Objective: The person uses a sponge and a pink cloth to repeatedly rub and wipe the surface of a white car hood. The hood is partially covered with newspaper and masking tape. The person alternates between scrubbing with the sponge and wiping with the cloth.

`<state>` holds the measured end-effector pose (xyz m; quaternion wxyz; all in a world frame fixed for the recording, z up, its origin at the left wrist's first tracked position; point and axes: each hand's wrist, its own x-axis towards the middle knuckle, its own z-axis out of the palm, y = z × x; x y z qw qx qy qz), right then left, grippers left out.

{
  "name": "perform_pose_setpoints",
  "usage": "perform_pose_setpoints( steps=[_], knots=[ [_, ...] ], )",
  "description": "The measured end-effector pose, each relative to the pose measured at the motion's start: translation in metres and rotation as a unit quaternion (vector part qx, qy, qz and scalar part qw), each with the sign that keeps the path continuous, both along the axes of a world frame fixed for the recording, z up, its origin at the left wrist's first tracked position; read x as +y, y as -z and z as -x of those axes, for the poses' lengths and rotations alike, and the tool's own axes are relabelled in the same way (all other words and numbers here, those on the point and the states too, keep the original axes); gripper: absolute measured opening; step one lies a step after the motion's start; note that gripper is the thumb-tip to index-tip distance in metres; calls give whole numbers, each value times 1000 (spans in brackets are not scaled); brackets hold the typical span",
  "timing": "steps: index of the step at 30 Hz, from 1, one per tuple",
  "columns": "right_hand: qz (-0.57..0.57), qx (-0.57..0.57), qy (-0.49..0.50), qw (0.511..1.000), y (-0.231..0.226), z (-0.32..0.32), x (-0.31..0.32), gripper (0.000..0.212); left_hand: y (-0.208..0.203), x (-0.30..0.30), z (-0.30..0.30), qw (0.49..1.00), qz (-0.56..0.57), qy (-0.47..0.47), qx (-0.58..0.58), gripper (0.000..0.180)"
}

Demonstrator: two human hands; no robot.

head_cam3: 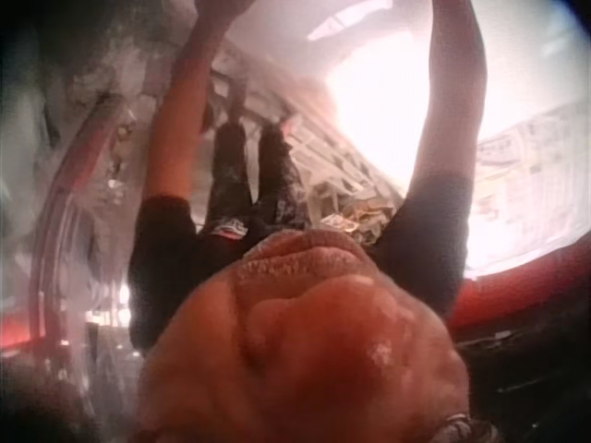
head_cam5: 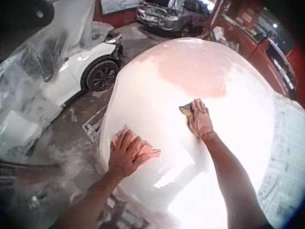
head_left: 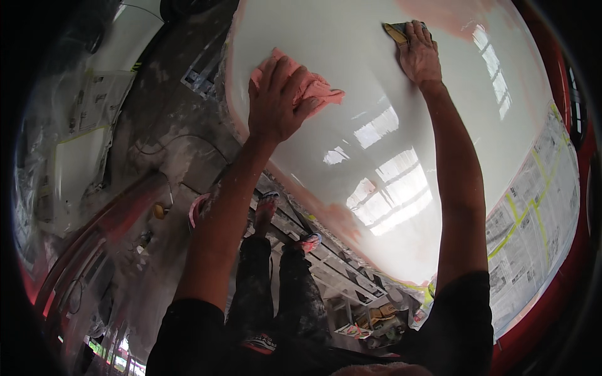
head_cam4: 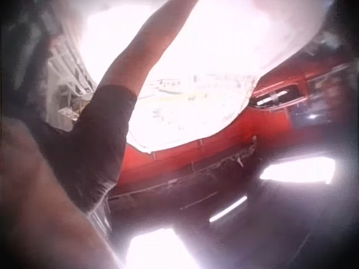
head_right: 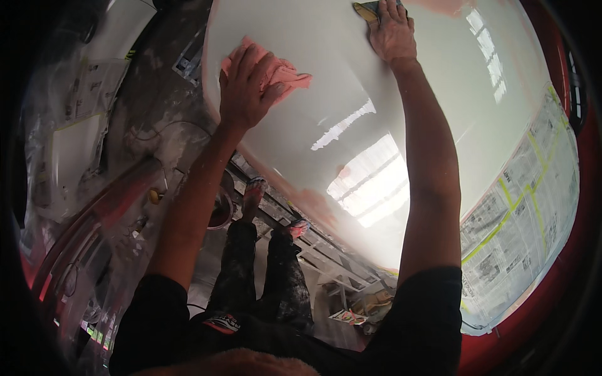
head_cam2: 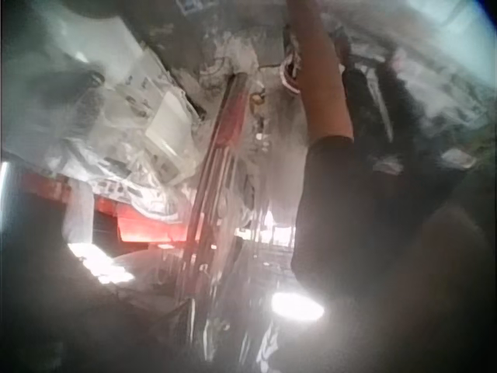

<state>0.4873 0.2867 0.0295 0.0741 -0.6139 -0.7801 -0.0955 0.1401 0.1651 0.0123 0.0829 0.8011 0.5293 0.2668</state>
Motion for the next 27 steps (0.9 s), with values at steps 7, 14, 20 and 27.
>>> perform_pose_setpoints(
  steps=[7,14,20,27],
  knots=[
    [167,86,-39,981,-34,-47,-223,68,-2,-4,14,999,43,-29,2,60],
    [78,49,-86,992,-7,28,-43,67,-2,-3,10,997,63,-21,-30,63],
    [139,44,-72,987,-5,36,-37,68,-1,-4,18,998,46,-31,-24,63],
    [207,25,-66,976,-30,-8,-157,80,0,-4,19,997,45,-45,-41,64]
  ],
)
